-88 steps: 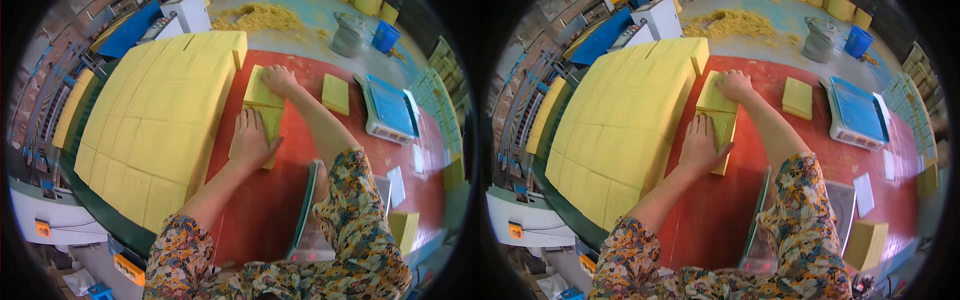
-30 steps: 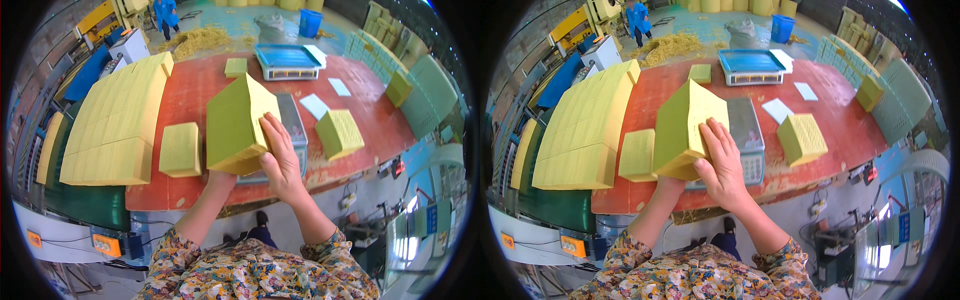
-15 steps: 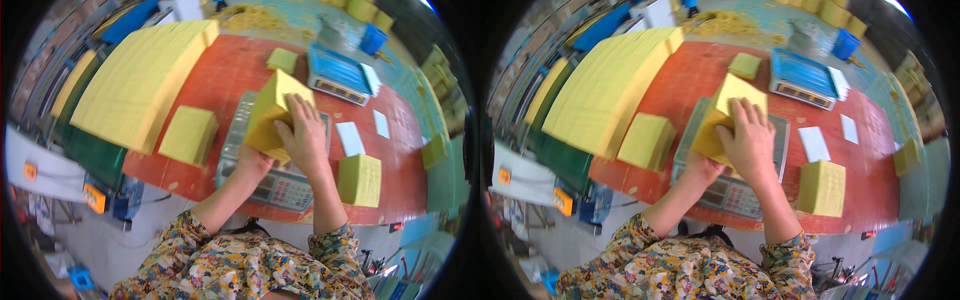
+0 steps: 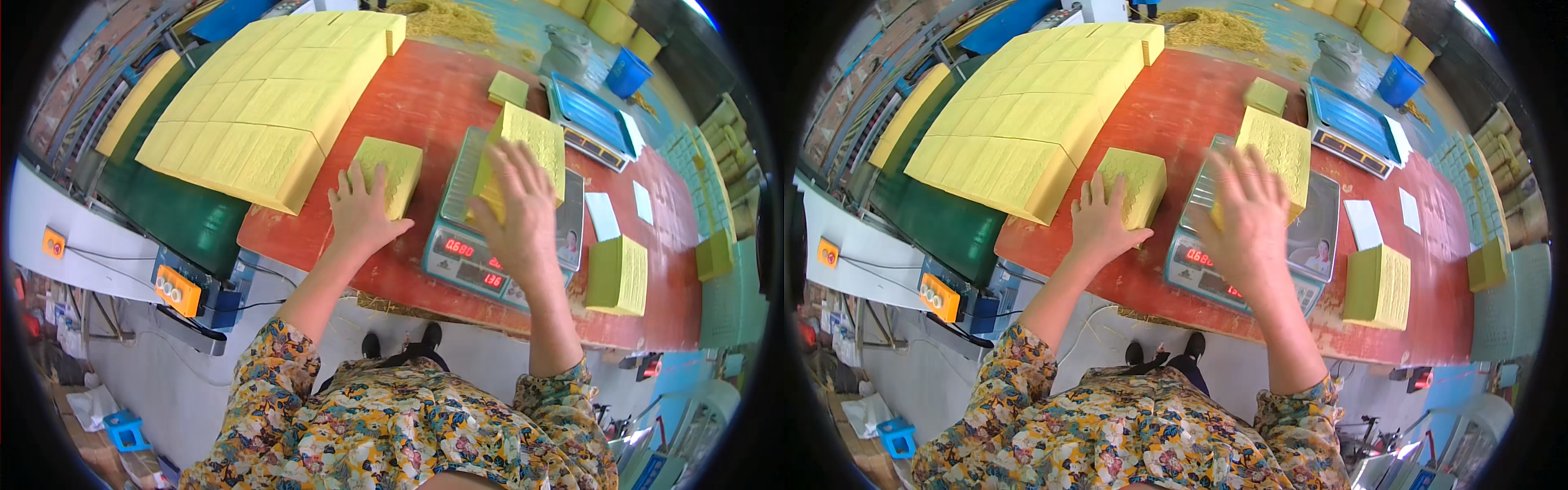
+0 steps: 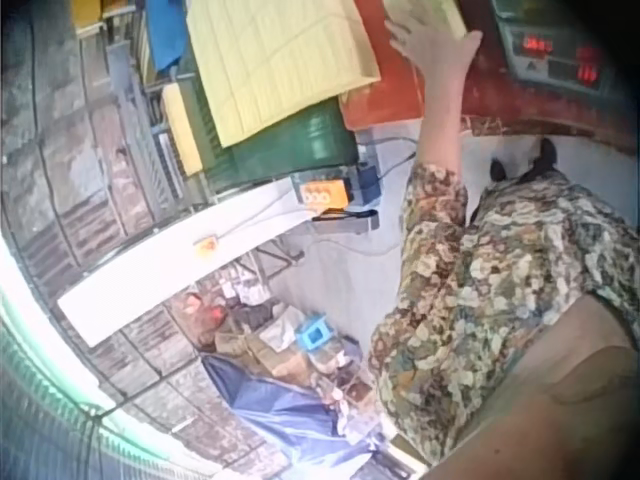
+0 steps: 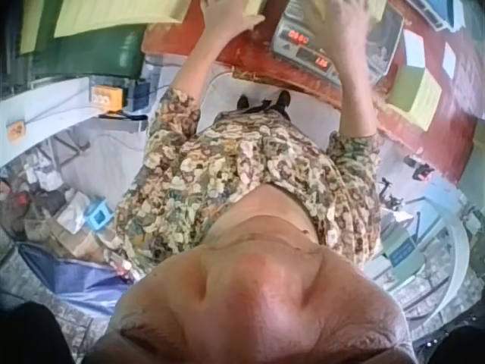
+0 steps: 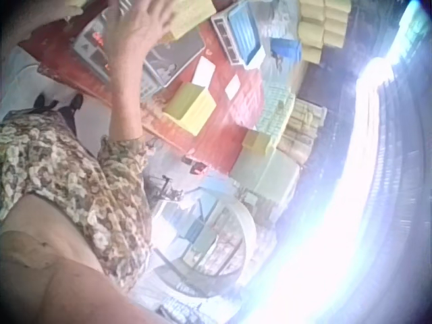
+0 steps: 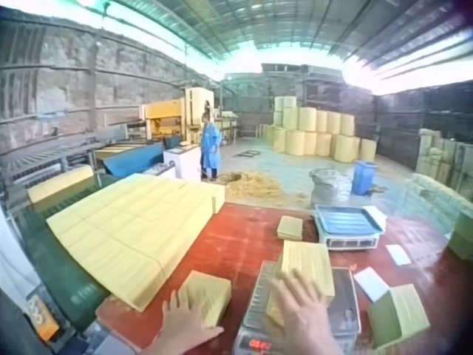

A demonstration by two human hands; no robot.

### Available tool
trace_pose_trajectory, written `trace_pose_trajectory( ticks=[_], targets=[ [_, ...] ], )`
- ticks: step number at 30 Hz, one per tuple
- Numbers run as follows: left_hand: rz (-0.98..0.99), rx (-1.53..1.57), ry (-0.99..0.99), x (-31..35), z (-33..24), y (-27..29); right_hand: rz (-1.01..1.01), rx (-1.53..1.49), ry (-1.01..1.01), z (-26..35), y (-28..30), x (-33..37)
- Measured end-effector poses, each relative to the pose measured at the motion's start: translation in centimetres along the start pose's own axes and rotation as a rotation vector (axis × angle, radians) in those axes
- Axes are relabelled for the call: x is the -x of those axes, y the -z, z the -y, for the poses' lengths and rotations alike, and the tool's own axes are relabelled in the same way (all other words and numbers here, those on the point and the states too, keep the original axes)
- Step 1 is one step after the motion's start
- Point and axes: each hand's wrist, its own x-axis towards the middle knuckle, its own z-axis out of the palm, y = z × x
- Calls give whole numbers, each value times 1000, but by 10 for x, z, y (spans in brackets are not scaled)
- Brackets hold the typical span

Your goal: Weighing stacks of yellow pads on a digital scale and organizing them on a table.

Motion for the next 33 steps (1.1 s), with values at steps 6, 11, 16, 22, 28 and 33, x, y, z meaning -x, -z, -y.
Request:
trace_pose_trajectory(
  ticks=[6,11,16,22,28,33],
  targets=[
    [135,67,-498,4,58,10,-4,-378,93,42,-63,-17],
    [257,-87,-861,17,100,63,140,-431,-53,47,-143,-21],
    [-7,489,-473,74,143,38,500,-439,-274,61,-148,22],
    [351,1806,904,177,152,-46,491,-320,-404,115,-126,75],
    [406,2071,474,163,130,-45,355,-301,-457,152,-126,101],
    [362,2000,472,178,122,-35,338,-355,-489,158,-114,116]
  ],
)
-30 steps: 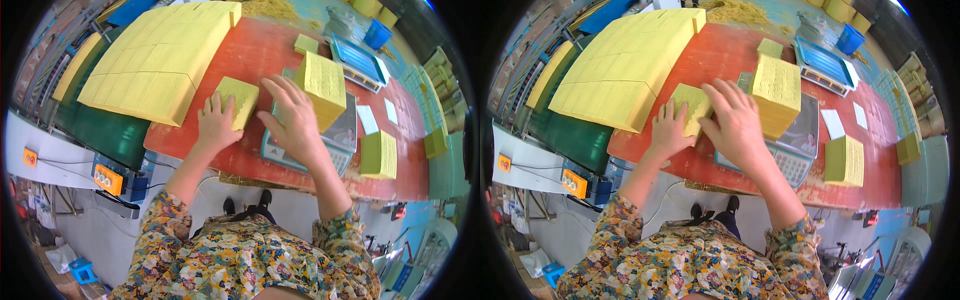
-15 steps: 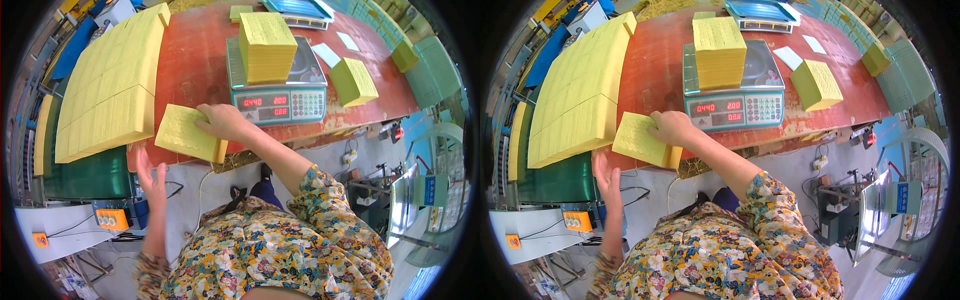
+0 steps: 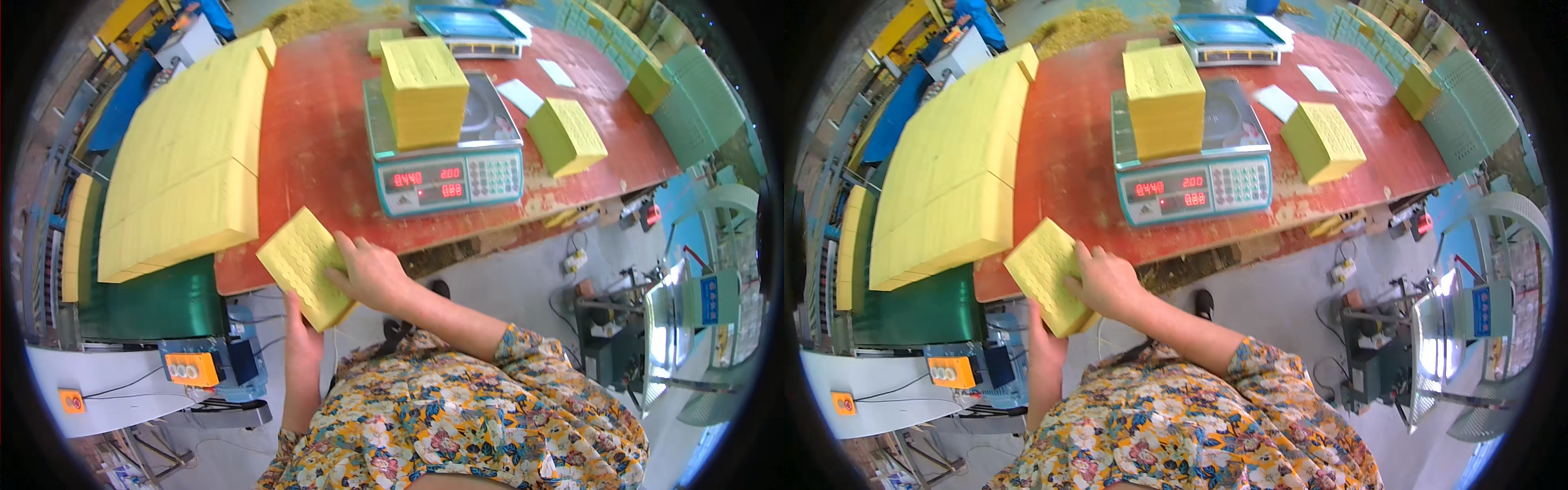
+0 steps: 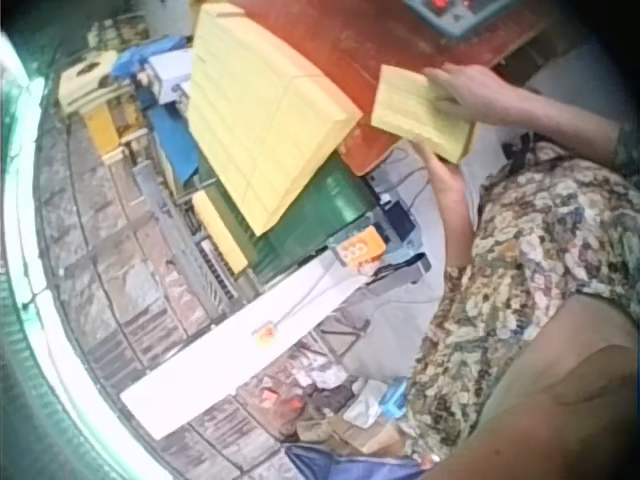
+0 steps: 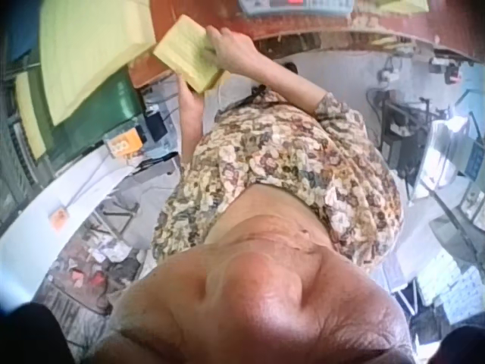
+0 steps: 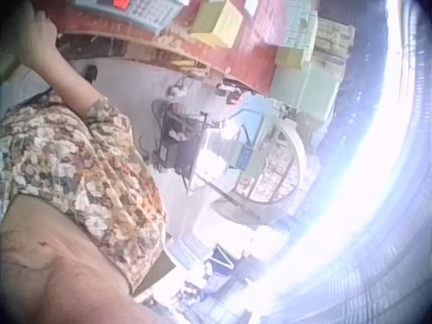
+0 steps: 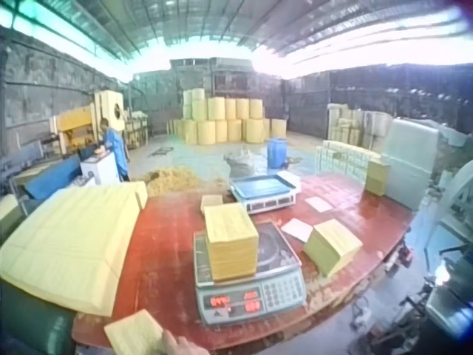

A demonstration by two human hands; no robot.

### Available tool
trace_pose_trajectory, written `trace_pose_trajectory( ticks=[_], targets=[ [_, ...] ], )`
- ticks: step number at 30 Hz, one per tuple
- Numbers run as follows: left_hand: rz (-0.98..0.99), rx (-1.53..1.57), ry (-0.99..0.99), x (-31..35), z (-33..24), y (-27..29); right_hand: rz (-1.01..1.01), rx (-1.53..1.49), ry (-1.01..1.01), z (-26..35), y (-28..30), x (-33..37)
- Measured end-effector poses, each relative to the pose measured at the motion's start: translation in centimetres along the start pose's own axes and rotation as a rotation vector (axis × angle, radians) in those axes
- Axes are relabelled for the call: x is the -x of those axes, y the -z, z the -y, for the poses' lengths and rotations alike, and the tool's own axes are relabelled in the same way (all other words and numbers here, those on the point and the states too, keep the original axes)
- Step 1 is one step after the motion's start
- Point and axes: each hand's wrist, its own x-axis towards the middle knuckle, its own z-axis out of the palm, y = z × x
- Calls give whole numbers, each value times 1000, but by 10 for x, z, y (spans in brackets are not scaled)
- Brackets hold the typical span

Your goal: Weighing stacks of yellow pads on a digital scale and organizing them on a table.

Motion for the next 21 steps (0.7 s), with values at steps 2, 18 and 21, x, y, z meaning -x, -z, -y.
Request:
trace_pose_trajectory(
  ticks=[2,18,21],
  targets=[
    [-20,-131,28,-5,13,14,56,-20,29,-5,4,3],
    [491,-984,-777,-51,-104,-182,-97,-1025,-55,-66,206,-40],
    [517,-431,-423,-90,-131,-269,-239,-1158,9,-78,250,-99]
  ],
)
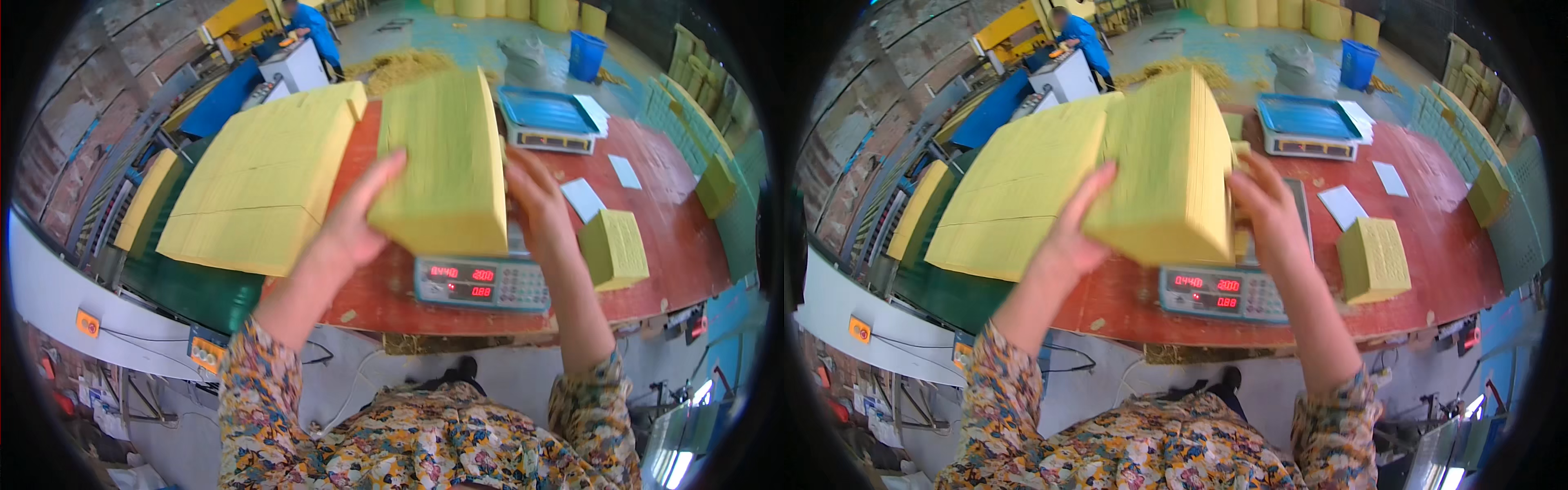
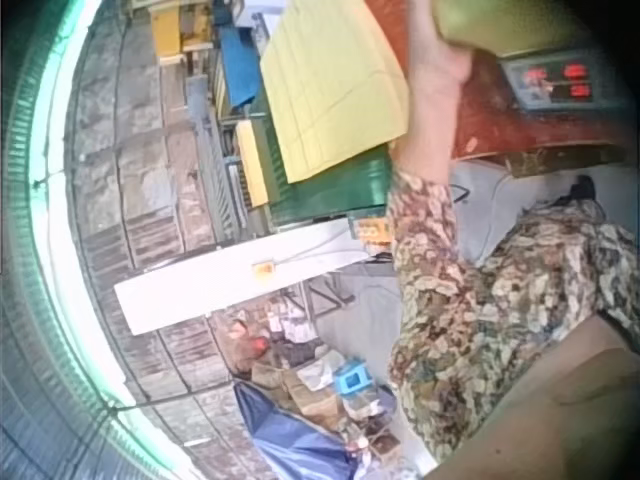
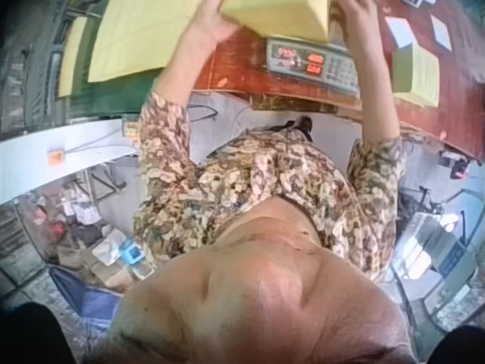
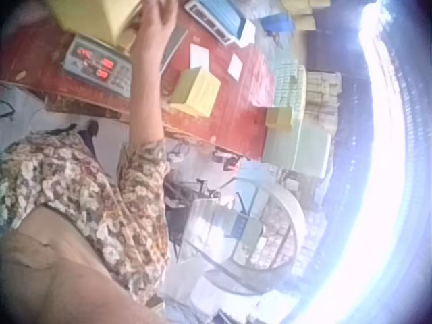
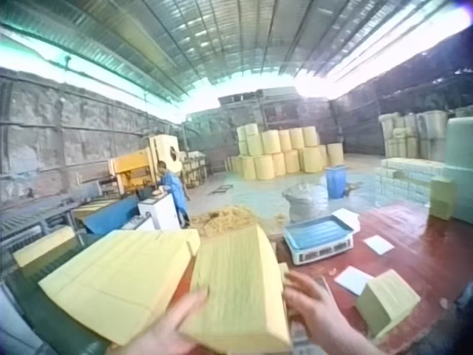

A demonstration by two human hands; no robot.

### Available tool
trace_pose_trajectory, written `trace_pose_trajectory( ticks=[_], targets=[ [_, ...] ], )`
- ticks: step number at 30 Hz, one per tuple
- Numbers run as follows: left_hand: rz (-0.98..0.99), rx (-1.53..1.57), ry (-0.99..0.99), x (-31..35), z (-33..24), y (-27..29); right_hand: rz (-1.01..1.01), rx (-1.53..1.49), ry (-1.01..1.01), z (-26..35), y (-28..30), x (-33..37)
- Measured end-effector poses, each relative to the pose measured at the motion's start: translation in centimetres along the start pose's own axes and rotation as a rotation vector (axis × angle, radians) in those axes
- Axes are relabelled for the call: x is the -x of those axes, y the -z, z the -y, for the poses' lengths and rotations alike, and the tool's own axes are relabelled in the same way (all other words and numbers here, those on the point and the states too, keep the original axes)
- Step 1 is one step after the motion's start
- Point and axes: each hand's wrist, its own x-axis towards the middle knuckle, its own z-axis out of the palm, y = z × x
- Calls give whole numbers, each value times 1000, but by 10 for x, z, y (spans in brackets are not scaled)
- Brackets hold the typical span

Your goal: Weighing stacks of yellow pads on a digital scale and organizing them on a table.

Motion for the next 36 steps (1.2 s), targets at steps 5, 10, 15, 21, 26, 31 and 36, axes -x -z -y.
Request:
trace_pose_trajectory(
  ticks=[5,10,15,21,26,31,36],
  targets=[
    [91,151,340,-102,-16,-26,56,49,39,29,36,-79],
    [78,33,387,-136,4,-26,74,32,-52,9,56,-115],
    [63,-1,479,-147,18,-18,39,38,-117,-16,61,-126],
    [34,-41,533,-147,30,-11,-42,101,-178,-19,55,-113],
    [76,-61,505,-148,32,-19,-48,134,-110,-22,63,-111],
    [94,-163,518,-149,33,-27,-70,152,-68,-27,70,-112],
    [155,-353,429,-148,39,-32,-144,233,-39,-34,74,-110]
  ],
)
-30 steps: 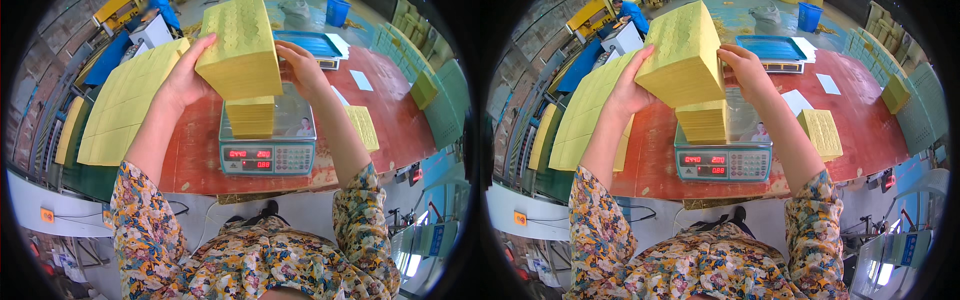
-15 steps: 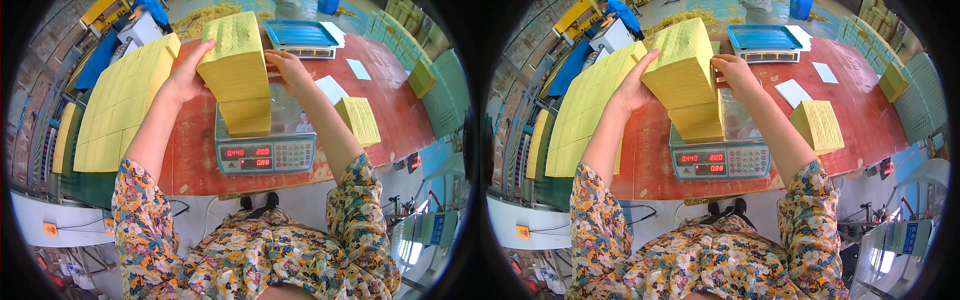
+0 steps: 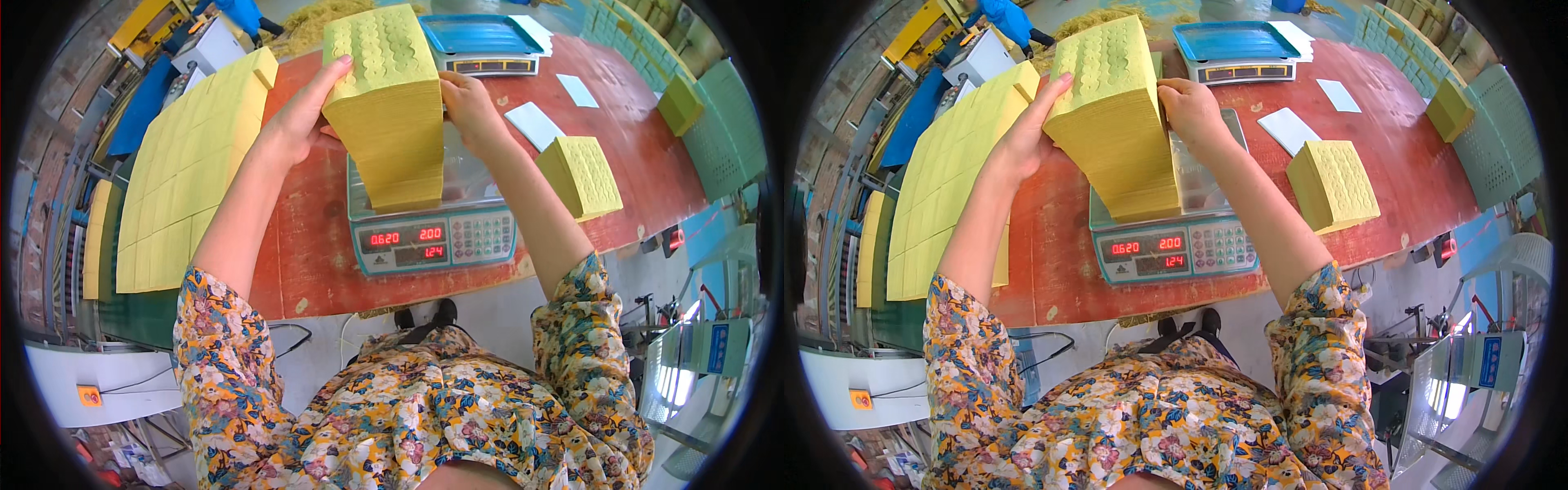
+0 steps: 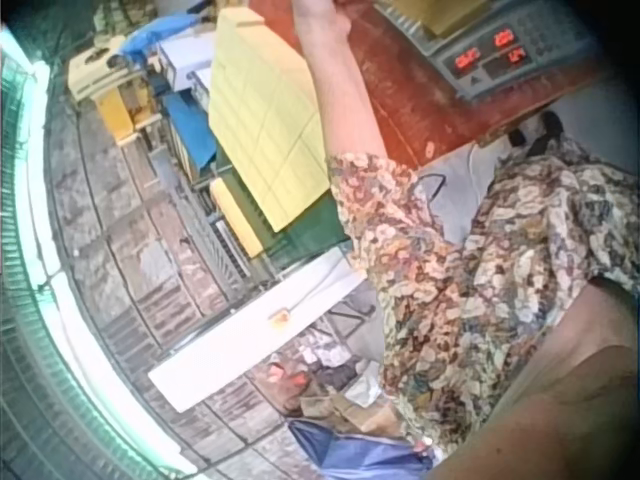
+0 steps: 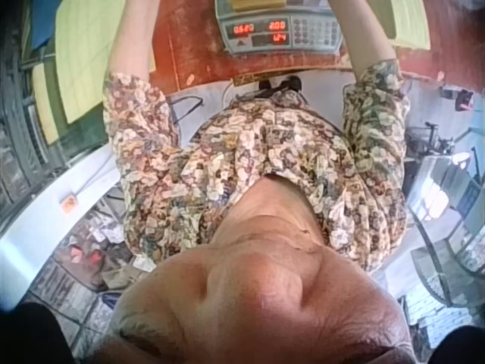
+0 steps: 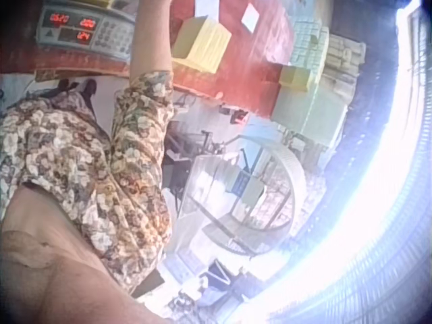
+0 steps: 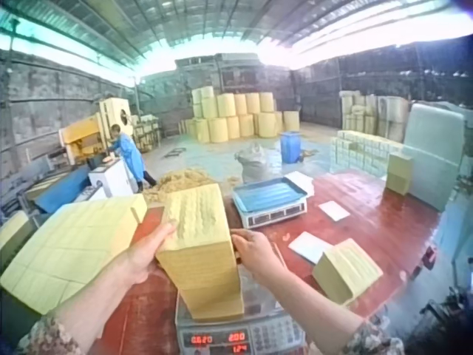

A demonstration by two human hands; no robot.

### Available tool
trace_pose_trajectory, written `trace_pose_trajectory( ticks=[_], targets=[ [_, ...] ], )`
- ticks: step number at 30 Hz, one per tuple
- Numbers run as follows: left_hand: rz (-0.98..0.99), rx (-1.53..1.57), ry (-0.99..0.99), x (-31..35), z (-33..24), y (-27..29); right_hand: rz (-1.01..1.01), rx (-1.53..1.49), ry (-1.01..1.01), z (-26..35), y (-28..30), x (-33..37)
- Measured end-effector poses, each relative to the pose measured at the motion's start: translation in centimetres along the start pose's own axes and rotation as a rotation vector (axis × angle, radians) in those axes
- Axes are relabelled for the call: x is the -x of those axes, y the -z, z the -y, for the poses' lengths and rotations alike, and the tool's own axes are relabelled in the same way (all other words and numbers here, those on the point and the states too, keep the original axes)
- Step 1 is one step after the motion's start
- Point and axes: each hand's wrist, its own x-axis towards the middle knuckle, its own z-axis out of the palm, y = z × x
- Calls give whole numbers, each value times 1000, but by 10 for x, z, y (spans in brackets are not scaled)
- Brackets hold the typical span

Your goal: Weighing stacks of yellow pads on a digital scale and organizing them on a table.

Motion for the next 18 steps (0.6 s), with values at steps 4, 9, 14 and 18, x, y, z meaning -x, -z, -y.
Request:
trace_pose_trajectory(
  ticks=[4,9,14,18],
  targets=[
    [-79,-24,-28,1,-1,-6,-89,191,143,-5,-1,9],
    [-85,-22,-56,-13,18,12,-167,249,218,-16,3,20],
    [-177,315,-120,-32,63,7,-186,-154,176,-38,4,23],
    [-179,727,-146,-54,111,-31,-172,-214,133,-61,5,7]
  ],
)
